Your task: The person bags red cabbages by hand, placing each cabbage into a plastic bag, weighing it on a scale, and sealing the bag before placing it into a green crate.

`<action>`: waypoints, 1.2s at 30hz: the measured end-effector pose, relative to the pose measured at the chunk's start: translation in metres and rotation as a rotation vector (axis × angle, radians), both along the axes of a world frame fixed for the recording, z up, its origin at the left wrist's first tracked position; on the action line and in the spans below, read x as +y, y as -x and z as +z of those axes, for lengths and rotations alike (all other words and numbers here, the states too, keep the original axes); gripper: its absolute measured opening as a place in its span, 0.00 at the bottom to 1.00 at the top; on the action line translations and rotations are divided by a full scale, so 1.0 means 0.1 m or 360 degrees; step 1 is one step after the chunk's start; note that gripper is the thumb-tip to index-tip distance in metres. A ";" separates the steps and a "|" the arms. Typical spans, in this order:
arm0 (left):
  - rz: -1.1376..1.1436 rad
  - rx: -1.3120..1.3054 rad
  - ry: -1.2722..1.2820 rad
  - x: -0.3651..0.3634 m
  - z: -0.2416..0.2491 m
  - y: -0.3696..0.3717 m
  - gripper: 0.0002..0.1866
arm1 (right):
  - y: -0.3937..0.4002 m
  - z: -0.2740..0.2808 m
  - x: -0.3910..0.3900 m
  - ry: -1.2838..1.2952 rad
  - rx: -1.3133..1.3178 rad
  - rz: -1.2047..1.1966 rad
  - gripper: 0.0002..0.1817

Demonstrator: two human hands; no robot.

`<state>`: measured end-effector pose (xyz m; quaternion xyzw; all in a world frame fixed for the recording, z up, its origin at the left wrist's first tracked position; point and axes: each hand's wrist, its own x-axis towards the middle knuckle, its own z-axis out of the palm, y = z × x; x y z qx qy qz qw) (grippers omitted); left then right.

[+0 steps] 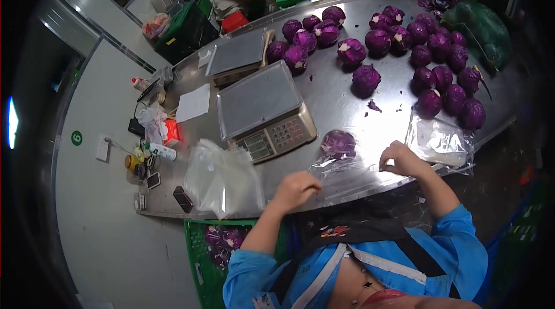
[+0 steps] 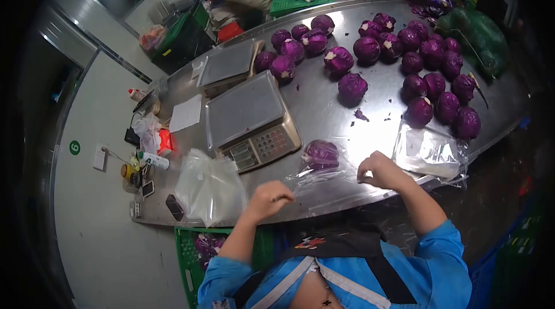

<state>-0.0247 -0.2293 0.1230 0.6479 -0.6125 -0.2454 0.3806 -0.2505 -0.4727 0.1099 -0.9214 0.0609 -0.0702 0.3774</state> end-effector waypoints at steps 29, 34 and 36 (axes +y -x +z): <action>0.0314 0.1381 -0.0718 1.08 -0.86 1.53 0.17 | 1.23 0.03 2.04 0.0605 0.0283 -0.0551 0.08; 0.0352 0.1797 -0.0642 1.04 -0.76 1.60 0.15 | 0.63 0.16 2.24 0.0574 -0.0383 -0.0448 0.06; 0.0323 0.1968 -0.0639 1.02 -0.69 1.58 0.15 | 0.58 -0.08 2.36 0.0443 -0.0314 -0.0251 0.06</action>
